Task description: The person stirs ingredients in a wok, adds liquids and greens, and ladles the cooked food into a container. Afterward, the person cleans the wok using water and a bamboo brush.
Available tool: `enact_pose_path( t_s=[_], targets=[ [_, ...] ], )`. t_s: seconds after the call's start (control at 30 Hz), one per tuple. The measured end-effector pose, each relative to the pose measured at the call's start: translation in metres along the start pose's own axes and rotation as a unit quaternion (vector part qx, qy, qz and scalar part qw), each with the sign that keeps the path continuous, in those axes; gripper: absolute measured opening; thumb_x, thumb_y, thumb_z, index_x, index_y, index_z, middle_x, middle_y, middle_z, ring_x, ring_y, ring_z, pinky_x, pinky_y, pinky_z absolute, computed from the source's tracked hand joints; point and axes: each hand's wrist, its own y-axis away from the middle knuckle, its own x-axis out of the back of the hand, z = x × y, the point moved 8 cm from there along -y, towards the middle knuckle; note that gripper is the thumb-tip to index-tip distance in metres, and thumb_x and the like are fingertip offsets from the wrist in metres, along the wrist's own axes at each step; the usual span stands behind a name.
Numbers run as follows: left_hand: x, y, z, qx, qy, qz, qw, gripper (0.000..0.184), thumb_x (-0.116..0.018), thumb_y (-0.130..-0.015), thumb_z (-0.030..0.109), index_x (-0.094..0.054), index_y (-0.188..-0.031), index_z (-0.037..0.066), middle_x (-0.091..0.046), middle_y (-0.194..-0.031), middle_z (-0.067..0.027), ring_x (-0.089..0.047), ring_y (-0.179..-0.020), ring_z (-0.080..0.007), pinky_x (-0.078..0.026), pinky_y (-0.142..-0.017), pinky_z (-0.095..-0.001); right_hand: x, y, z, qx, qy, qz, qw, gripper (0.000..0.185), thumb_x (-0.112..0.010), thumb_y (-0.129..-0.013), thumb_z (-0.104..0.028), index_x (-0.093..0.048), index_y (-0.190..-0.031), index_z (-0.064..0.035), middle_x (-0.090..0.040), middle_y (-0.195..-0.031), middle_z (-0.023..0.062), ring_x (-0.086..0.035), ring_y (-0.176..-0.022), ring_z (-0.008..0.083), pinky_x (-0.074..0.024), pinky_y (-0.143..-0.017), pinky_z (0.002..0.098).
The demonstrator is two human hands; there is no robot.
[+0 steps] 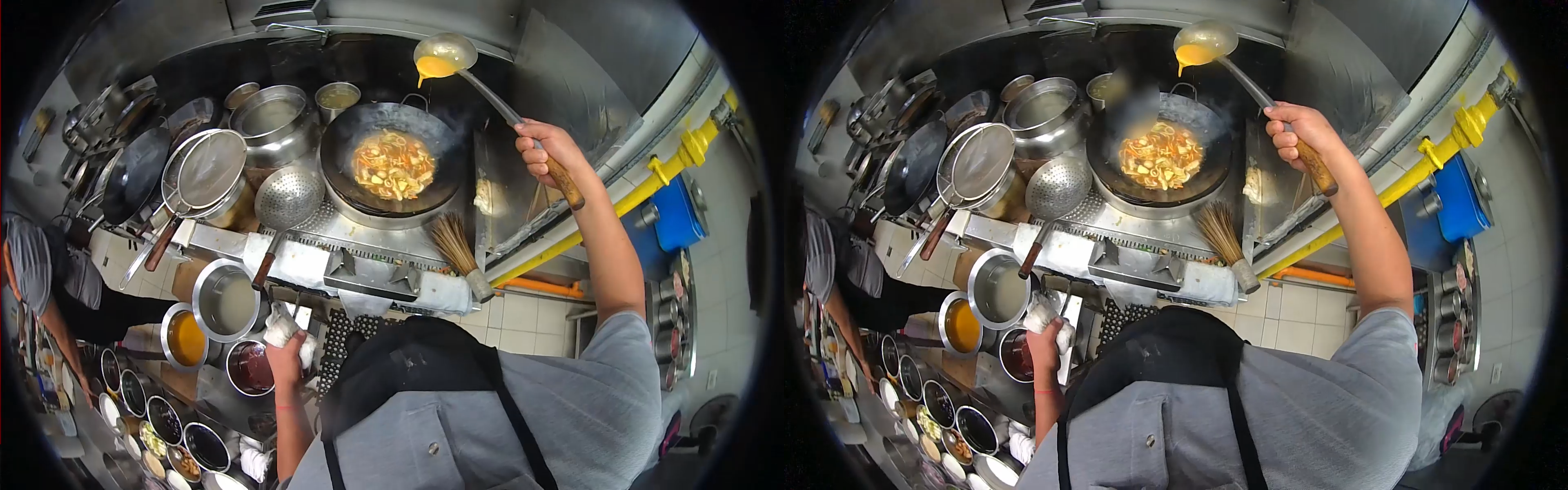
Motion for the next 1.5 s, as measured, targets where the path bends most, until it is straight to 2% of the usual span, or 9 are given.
enact_pose_path(
  t_s=[0.27, 0.63, 0.8, 0.93, 1.07, 1.13, 1.23, 1.43, 1.5],
  targets=[
    [-0.023, -0.042, -0.001, -0.013, 0.010, -0.049, 0.999, 0.016, -0.067, -0.075, 0.006, -0.063, -0.090, 0.003, -0.063, -0.085, -0.0021, -0.058, -0.077, -0.0139, -0.046, -0.074, -0.0292, 0.001, 0.034, 0.003, -0.016, 0.019, 0.060, 0.998, 0.013, -0.054, -0.092, -0.013, -0.042, -0.098, -0.0152, -0.046, -0.064, -0.0034, -0.036, -0.040, 0.0026, -0.0274, -0.032, 0.0197],
    [-0.018, -0.051, -0.001, -0.016, -0.021, -0.039, 0.999, 0.016, -0.066, -0.076, 0.005, -0.062, -0.091, 0.003, -0.063, -0.085, -0.0022, -0.058, -0.077, -0.0135, -0.046, -0.073, -0.0293, -0.041, -0.007, -0.009, -0.009, -0.048, -0.068, 0.996, 0.013, -0.054, -0.094, -0.014, -0.041, -0.094, -0.0152, -0.046, -0.063, -0.0041, -0.037, -0.039, 0.0015, -0.0294, -0.031, 0.0188],
    [-0.012, -0.036, -0.007, 0.006, 0.003, -0.006, 1.000, 0.017, -0.066, -0.076, 0.005, -0.062, -0.092, 0.002, -0.063, -0.084, -0.0032, -0.058, -0.075, -0.0132, -0.047, -0.070, -0.0287, -0.046, -0.042, -0.025, 0.026, -0.019, -0.053, 0.998, 0.013, -0.053, -0.094, -0.014, -0.040, -0.096, -0.0133, -0.047, -0.064, -0.0036, -0.037, -0.040, 0.0016, -0.0288, -0.031, 0.0188],
    [-0.009, -0.043, -0.085, 0.152, 0.033, -0.009, 0.988, 0.022, -0.063, -0.080, 0.021, -0.064, -0.088, 0.000, -0.063, -0.073, -0.0055, -0.060, -0.059, -0.0167, -0.046, -0.055, -0.0298, -0.038, -0.058, -0.038, 0.065, 0.011, -0.006, 0.998, 0.015, -0.055, -0.093, -0.013, -0.043, -0.102, -0.0121, -0.046, -0.064, -0.0029, -0.036, -0.041, 0.0030, -0.0294, -0.033, 0.0198],
    [-0.058, -0.061, -0.204, 0.306, 0.170, -0.144, 0.926, 0.022, -0.056, -0.086, 0.024, -0.062, -0.085, 0.003, -0.063, -0.072, -0.0080, -0.063, -0.062, -0.0215, -0.052, -0.058, -0.0319, -0.028, -0.054, -0.044, 0.073, 0.095, 0.035, 0.992, 0.018, -0.055, -0.092, -0.013, -0.048, -0.109, -0.0092, -0.046, -0.063, -0.0027, -0.037, -0.041, 0.0041, -0.0299, -0.034, 0.0212],
    [-0.095, -0.054, -0.238, 0.361, 0.210, -0.149, 0.896, 0.022, -0.056, -0.087, 0.025, -0.062, -0.090, 0.004, -0.064, -0.075, -0.0081, -0.064, -0.065, -0.0228, -0.056, -0.062, -0.0373, -0.027, -0.046, -0.043, 0.075, 0.138, 0.058, 0.986, 0.023, -0.054, -0.092, -0.012, -0.049, -0.113, -0.0079, -0.046, -0.063, -0.0026, -0.037, -0.041, 0.0045, -0.0300, -0.034, 0.0216],
    [-0.165, -0.051, -0.302, 0.408, 0.312, -0.201, 0.834, 0.023, -0.050, -0.090, 0.027, -0.061, -0.092, 0.007, -0.064, -0.078, -0.0074, -0.063, -0.069, -0.0241, -0.055, -0.065, -0.0428, -0.019, -0.033, -0.033, 0.062, 0.210, 0.102, 0.970, 0.047, -0.054, -0.091, -0.012, -0.041, -0.137, -0.0083, -0.045, -0.062, -0.0028, -0.037, -0.040, 0.0051, -0.0301, -0.035, 0.0226],
    [-0.281, -0.026, -0.382, 0.454, 0.370, -0.253, 0.770, 0.030, -0.044, -0.090, 0.036, -0.063, -0.097, 0.014, -0.065, -0.087, -0.0054, -0.063, -0.077, -0.0249, -0.052, -0.068, -0.0461, -0.014, -0.029, -0.008, 0.035, 0.258, 0.104, 0.960, 0.053, -0.056, -0.090, -0.013, -0.038, -0.140, -0.0068, -0.046, -0.063, -0.0023, -0.037, -0.040, 0.0052, -0.0320, -0.035, 0.0222],
    [-0.300, -0.025, -0.371, 0.455, 0.417, -0.162, 0.770, 0.032, -0.043, -0.085, 0.043, -0.063, -0.092, 0.018, -0.063, -0.085, -0.0023, -0.059, -0.082, -0.0254, -0.047, -0.077, -0.0509, -0.013, -0.027, -0.004, 0.038, 0.270, 0.102, 0.957, 0.056, -0.057, -0.089, -0.012, -0.038, -0.141, -0.0062, -0.046, -0.063, -0.0016, -0.038, -0.040, 0.0061, -0.0335, -0.035, 0.0229]
  ],
)
